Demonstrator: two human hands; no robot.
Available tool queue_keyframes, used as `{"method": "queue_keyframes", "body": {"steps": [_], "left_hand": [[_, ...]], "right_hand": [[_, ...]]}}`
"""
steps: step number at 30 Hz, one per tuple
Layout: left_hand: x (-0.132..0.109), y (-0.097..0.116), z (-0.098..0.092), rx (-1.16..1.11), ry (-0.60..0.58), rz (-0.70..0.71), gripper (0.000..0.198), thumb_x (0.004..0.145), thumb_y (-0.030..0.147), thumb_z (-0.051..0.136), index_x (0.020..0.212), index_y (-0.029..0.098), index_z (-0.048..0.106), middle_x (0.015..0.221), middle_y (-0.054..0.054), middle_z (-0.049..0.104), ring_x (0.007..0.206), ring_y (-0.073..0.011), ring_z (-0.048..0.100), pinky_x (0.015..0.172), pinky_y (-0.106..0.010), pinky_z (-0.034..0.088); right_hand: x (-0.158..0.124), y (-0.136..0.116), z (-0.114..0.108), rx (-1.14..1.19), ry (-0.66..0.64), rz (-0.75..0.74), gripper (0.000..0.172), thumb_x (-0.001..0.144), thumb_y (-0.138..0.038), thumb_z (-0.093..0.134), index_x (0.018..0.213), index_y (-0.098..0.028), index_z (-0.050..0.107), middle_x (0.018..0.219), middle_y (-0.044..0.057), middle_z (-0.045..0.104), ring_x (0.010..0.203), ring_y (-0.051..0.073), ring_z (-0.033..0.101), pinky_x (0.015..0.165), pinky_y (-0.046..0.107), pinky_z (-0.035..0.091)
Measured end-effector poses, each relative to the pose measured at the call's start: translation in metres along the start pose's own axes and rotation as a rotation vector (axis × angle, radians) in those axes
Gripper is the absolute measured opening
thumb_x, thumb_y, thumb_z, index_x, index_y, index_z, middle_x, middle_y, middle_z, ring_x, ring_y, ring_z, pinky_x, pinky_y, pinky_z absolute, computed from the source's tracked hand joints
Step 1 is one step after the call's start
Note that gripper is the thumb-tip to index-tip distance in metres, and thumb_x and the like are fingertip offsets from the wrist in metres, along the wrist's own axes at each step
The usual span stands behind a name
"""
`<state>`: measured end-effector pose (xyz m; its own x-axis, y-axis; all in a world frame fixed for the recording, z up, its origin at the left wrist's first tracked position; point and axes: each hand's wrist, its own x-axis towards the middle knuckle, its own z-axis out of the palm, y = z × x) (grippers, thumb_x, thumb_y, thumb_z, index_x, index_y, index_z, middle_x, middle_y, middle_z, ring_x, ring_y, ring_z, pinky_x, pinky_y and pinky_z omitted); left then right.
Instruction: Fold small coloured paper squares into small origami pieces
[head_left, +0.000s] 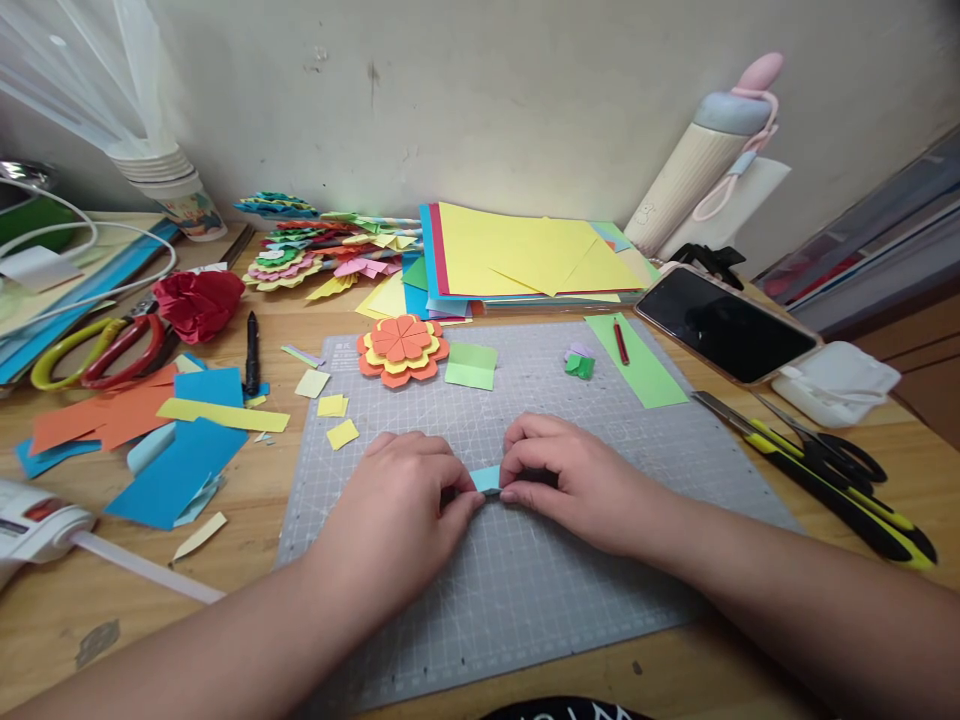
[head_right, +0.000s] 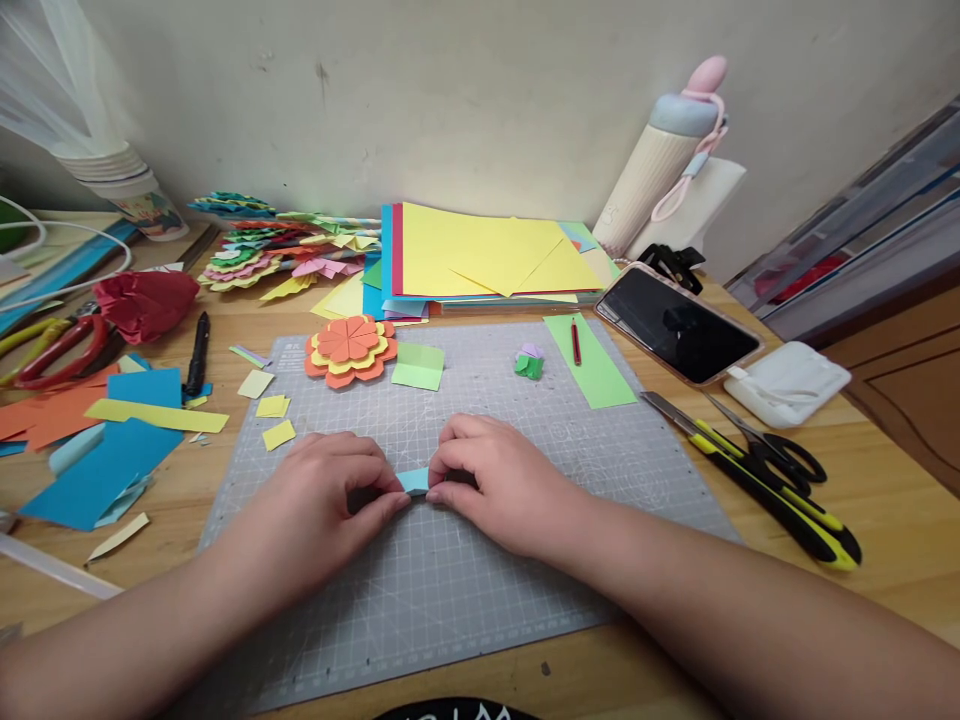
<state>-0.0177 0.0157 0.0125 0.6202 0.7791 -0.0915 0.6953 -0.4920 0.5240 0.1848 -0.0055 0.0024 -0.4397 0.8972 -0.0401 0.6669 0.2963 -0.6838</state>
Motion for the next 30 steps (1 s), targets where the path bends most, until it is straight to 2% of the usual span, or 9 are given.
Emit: {"method": "queue_keyframes", "body": {"steps": [8, 16, 23, 30], "left_hand": [[0.002, 0.000, -0.002, 0.019, -0.028, 0.014, 0.008, 0.077, 0.023, 0.067, 0.070, 0.021, 0.065, 0.070, 0.003, 0.065, 0.076, -0.0187, 0.057, 0.073, -0.035, 0.036], [-0.003, 0.002, -0.001, 0.147, -0.016, 0.079, 0.017, 0.086, 0.027, 0.058, 0.073, 0.021, 0.068, 0.073, 0.000, 0.065, 0.077, -0.0201, 0.057, 0.075, -0.038, 0.036], [0.000, 0.004, 0.000, 0.138, 0.011, -0.010, 0.022, 0.087, 0.031, 0.053, 0.072, 0.019, 0.065, 0.077, -0.003, 0.063, 0.081, -0.0235, 0.055, 0.074, -0.041, 0.037], [0.003, 0.004, 0.001, 0.091, 0.060, -0.046, 0.021, 0.081, 0.033, 0.061, 0.065, 0.020, 0.063, 0.074, -0.002, 0.063, 0.080, -0.0232, 0.053, 0.075, -0.041, 0.034]], "right_hand": [[0.001, 0.002, 0.002, -0.011, -0.002, -0.008, 0.008, 0.078, -0.013, 0.070, 0.076, -0.018, 0.065, 0.086, 0.000, 0.055, 0.084, 0.015, 0.053, 0.074, 0.029, 0.040], [0.000, 0.000, 0.001, -0.030, -0.005, -0.003, 0.008, 0.083, -0.017, 0.065, 0.076, -0.018, 0.064, 0.085, 0.001, 0.055, 0.085, 0.016, 0.052, 0.075, 0.030, 0.040], [0.003, -0.011, 0.002, -0.095, 0.004, 0.097, 0.013, 0.085, -0.018, 0.060, 0.071, -0.017, 0.060, 0.088, 0.004, 0.054, 0.089, 0.019, 0.051, 0.077, 0.033, 0.040], [0.006, -0.012, 0.005, -0.122, 0.021, 0.136, 0.015, 0.083, -0.020, 0.061, 0.069, -0.018, 0.058, 0.089, 0.004, 0.054, 0.087, 0.019, 0.053, 0.077, 0.033, 0.041]]}}
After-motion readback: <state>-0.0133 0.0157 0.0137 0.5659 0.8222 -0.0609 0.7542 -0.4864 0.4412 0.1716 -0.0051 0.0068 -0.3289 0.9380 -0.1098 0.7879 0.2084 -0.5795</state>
